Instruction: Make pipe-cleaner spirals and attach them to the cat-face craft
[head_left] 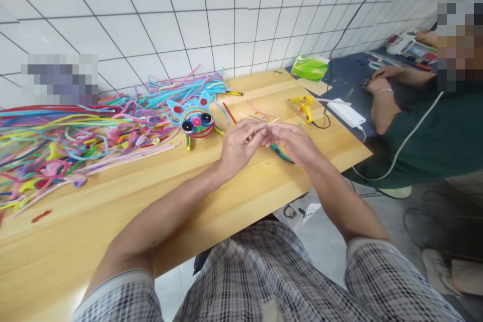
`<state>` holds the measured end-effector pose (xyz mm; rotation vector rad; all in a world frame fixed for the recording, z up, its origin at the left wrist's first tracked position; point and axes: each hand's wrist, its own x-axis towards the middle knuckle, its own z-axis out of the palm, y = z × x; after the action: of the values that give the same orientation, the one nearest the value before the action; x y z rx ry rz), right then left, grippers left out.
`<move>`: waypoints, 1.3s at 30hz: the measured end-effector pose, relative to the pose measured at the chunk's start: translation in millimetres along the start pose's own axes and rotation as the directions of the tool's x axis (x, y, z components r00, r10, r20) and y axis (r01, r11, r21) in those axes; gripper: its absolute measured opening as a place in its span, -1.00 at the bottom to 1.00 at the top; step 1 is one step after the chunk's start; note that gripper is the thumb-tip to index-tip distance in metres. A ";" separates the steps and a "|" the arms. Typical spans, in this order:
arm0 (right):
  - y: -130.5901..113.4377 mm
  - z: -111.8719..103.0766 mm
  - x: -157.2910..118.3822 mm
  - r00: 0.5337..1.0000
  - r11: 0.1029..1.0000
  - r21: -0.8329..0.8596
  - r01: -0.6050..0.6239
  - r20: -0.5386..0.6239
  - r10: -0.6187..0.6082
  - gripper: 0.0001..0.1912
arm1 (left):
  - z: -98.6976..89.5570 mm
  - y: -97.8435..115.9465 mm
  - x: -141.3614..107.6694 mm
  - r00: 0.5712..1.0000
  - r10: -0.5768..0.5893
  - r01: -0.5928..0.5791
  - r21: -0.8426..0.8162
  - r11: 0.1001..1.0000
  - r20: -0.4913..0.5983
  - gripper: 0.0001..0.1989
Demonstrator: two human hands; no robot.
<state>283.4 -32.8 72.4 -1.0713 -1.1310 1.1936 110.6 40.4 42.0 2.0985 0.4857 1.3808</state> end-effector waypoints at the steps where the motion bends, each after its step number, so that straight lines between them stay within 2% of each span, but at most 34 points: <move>1: 2.4 -0.1 0.9 0.999 0.999 0.037 -0.030 0.025 0.029 -0.57 | -1.4 -2.6 0.0 1.000 -0.015 0.015 0.006 1.000 -0.013 -0.79; 3: 5.2 -1.9 2.6 0.995 0.993 0.079 -0.086 0.065 0.081 -0.47 | -4.2 -8.7 0.8 0.996 -0.077 0.078 0.019 0.997 -0.041 -0.75; 5: 4.4 -7.4 4.5 0.993 0.991 0.080 -0.107 0.051 0.103 -0.42 | -6.7 -17.4 2.1 0.978 -0.197 0.198 0.010 0.980 -0.065 -0.74; 8: -2.9 -23.6 8.9 0.991 0.999 0.030 -0.031 -0.131 0.035 -0.40 | -9.1 -35.2 3.1 0.906 -0.411 0.406 -0.063 0.912 -0.099 -0.70; 10: -7.8 -36.1 13.3 0.951 0.997 -0.036 0.071 -0.299 -0.079 -0.38 | -8.6 -46.2 2.5 0.859 -0.503 0.494 -0.107 0.863 -0.096 -0.67; 12: -9.4 -44.9 17.7 0.883 0.977 -0.123 0.176 -0.418 -0.212 -0.39 | -5.9 -53.1 0.9 0.838 -0.540 0.529 -0.124 0.839 -0.078 -0.66; 14: -7.3 -47.2 20.6 0.830 0.946 -0.216 0.242 -0.460 -0.317 -0.44 | -1.8 -55.2 -1.2 0.840 -0.538 0.528 -0.129 0.839 -0.064 -0.69; 15: -5.7 -46.2 21.2 0.822 0.932 -0.261 0.251 -0.452 -0.348 -0.45 | 0.4 -55.0 -2.4 0.843 -0.534 0.523 -0.133 0.842 -0.065 -0.70; 19: -6.8 -40.6 18.0 0.882 0.913 -0.360 0.194 -0.343 -0.323 -0.43 | 5.6 -53.7 -6.6 0.849 -0.525 0.514 -0.138 0.847 -0.065 -0.72; 22: -21.8 -45.3 11.7 0.920 0.948 -0.268 0.172 -0.301 -0.252 -0.33 | 4.4 -57.0 -7.9 0.843 -0.532 0.520 -0.132 0.844 -0.077 -0.69; 25: -37.9 -51.4 5.7 0.932 0.968 -0.161 0.190 -0.280 -0.230 -0.24 | 3.6 -58.9 -7.7 0.839 -0.539 0.527 -0.142 0.838 -0.070 -0.66; 28: -36.3 -46.3 6.5 0.951 0.978 -0.068 0.197 -0.231 -0.208 -0.23 | 7.6 -51.1 -7.8 0.849 -0.527 0.522 -0.226 0.823 0.040 -0.75; 30: -22.3 -34.5 12.4 0.970 0.982 0.044 0.182 -0.170 -0.172 -0.26 | 12.5 -40.7 -8.6 0.843 -0.509 0.537 -0.325 0.779 0.172 -0.63; 32: -2.8 -17.9 20.4 0.989 0.969 0.209 0.132 -0.092 -0.115 -0.29 | 17.2 -29.2 -10.1 0.802 -0.485 0.596 -0.398 0.697 0.350 -0.48; 33: 6.7 -8.8 24.2 0.995 0.953 0.287 0.094 -0.058 -0.081 -0.29 | 19.0 -24.1 -11.1 0.760 -0.460 0.641 -0.408 0.651 0.459 -0.47; 35: 21.0 8.4 29.6 1.000 0.929 0.368 0.030 -0.009 -0.029 -0.30 | 21.3 -15.8 -13.6 0.649 -0.398 0.730 -0.381 0.568 0.649 -0.45; 37: 25.7 21.0 31.5 1.000 0.938 0.346 0.011 0.008 -0.015 -0.31 | 22.0 -9.7 -16.5 0.543 -0.324 0.783 -0.329 0.528 0.774 -0.45; 39: 20.7 26.2 31.1 0.999 0.965 0.262 0.026 0.011 -0.030 -0.33 | 21.8 -5.4 -19.2 0.483 -0.266 0.804 -0.302 0.512 0.834 -0.50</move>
<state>255.7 0.3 57.7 -0.8428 -0.9642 1.2903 123.0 27.6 18.4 1.4111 0.2578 0.1655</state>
